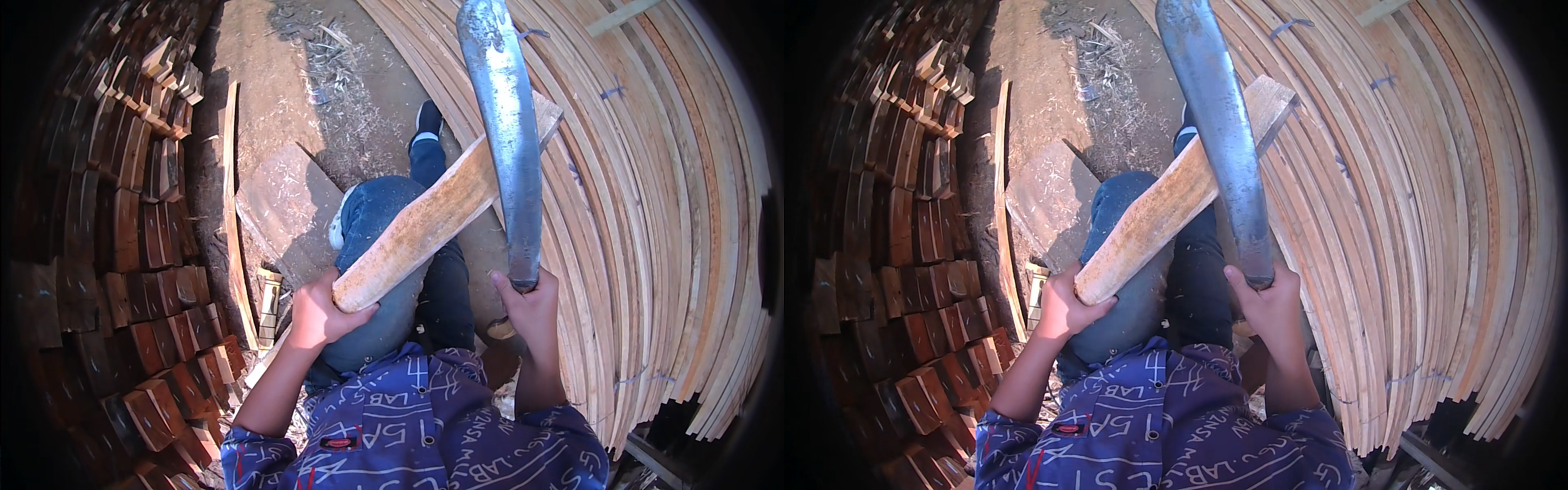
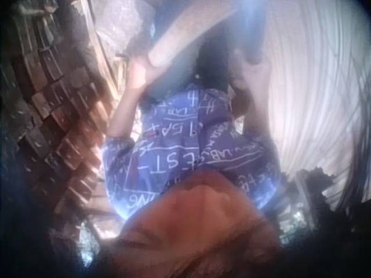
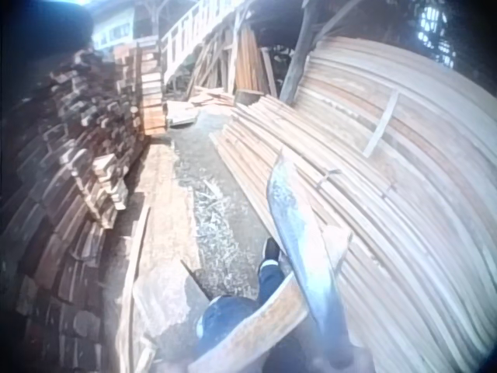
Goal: The person sits on the ground and uses a large knife to shave and shape a long wooden plank. They repeatedly draw the blade along the plank's surface to remove thin layers of wood, refining its edges and profile.
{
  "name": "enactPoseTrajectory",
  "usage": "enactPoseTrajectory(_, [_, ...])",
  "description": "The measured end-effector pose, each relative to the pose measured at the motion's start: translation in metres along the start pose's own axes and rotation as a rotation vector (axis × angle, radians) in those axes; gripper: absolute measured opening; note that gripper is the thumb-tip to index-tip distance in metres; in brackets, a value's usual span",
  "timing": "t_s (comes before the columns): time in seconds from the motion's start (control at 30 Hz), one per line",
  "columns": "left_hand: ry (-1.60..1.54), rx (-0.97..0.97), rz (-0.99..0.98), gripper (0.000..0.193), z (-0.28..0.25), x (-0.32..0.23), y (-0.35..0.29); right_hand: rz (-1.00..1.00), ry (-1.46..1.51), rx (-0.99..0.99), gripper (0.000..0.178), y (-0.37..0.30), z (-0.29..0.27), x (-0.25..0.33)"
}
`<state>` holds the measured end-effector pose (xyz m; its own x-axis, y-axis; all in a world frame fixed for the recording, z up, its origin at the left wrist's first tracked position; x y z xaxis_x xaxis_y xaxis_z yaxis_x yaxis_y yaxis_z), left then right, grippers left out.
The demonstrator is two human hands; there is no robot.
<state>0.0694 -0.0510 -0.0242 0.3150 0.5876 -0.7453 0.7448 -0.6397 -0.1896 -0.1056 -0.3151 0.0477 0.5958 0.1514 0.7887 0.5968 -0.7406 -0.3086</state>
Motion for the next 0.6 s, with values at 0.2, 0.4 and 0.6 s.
enactPoseTrajectory(0.2, [-0.006, 0.013, -0.005, 0.057, 0.002, 0.0, 0.001, -0.079, -0.299, 0.197, 0.029, -0.011, 0.03, -0.005])
enactPoseTrajectory(0.4, [-0.022, 0.024, -0.015, 0.057, 0.005, 0.006, 0.001, -0.041, -0.11, 0.044, 0.029, 0.005, 0.007, 0.012])
enactPoseTrajectory(0.6, [0.037, 0.091, -0.087, 0.059, 0.003, 0.003, 0.002, -0.016, -0.186, 0.04, 0.027, 0.006, 0.017, -0.007])
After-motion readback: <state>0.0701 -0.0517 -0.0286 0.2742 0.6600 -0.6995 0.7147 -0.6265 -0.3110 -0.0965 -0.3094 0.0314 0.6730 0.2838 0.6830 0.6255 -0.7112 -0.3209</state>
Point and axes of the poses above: each hand's wrist, its own y-axis towards the middle knuckle, its own z-axis out of the palm, x = y × z, the point moved 8 cm from there along y, towards the middle knuckle, and after that the axes turned 1 degree about z, right-handed, at the moved point
